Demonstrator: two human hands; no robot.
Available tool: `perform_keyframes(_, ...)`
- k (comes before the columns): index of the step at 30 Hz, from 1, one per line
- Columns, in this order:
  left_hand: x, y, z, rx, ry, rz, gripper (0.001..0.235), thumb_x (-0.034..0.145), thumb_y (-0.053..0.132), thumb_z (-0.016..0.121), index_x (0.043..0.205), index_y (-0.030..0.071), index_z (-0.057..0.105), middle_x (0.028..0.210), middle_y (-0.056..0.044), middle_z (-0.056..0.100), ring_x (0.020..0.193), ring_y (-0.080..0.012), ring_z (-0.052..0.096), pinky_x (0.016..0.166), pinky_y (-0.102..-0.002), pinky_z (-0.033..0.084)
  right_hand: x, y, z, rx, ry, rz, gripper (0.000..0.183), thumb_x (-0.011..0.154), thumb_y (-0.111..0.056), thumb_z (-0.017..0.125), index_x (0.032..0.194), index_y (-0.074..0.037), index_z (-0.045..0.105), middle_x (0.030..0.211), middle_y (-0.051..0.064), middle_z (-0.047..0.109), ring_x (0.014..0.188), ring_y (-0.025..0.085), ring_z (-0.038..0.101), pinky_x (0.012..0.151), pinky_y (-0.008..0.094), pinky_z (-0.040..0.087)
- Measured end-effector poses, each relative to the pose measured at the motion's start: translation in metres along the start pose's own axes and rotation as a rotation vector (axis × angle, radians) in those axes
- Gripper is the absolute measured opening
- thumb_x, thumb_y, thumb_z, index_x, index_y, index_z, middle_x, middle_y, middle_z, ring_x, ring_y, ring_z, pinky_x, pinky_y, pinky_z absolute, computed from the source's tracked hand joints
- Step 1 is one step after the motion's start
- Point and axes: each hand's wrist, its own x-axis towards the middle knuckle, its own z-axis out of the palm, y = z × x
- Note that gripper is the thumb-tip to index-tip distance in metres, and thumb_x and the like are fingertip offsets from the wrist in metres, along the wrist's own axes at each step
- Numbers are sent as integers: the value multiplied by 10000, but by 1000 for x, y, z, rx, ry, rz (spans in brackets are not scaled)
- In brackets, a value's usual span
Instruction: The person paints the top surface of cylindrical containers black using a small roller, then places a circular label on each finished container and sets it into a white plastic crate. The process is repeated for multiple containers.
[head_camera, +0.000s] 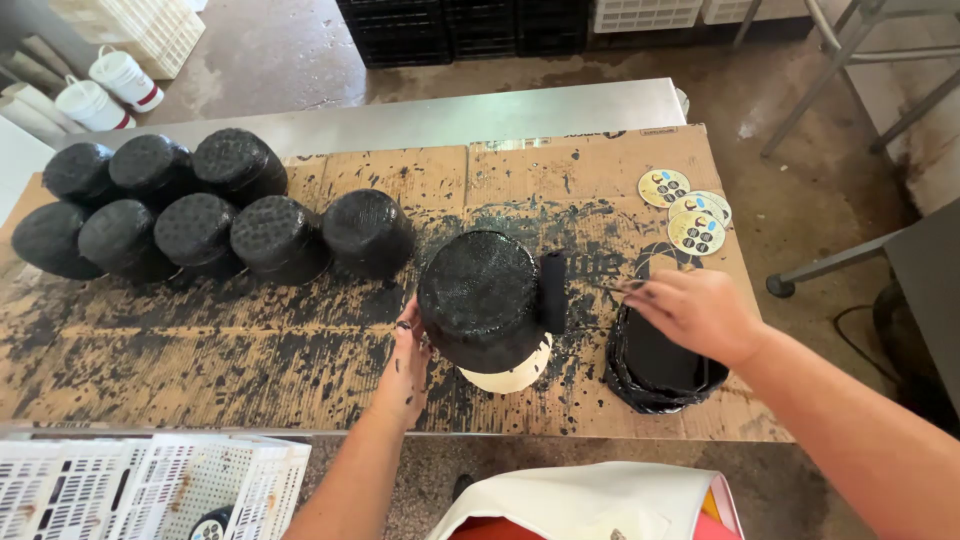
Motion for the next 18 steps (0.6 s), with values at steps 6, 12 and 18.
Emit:
perform_keyframes(6,0,-2,-2,-13,8,1,863,1022,648,266,1635,47,182,1656,-241,219,1547,-437,149,1208,-639,129,-8,2,16,360,142,432,148,928,-193,763,1058,-136,803,988,43,801,945,241,757,840,319,583)
perform_keyframes(12,-4,-1,1,-53,6,9,876,1014,658,276,1653,76,132,1695,-217,147,1564,-424,91,1221,-628,79,-37,-40,50,602,90,765,213,911,-189,770,1113,-140,816,1057,90,809,1077,259,732,977,382,547)
perform_keyframes(18,-16,-19,-16,-39,6,-17,910,1008,660,340,1663,103,42,1704,-227,11,1554,-454,-16,1231,-621,26,-13,-45,0,523,-61,891,210,933,-268,740,1087,-146,814,899,133,799,973,317,745,940,443,546)
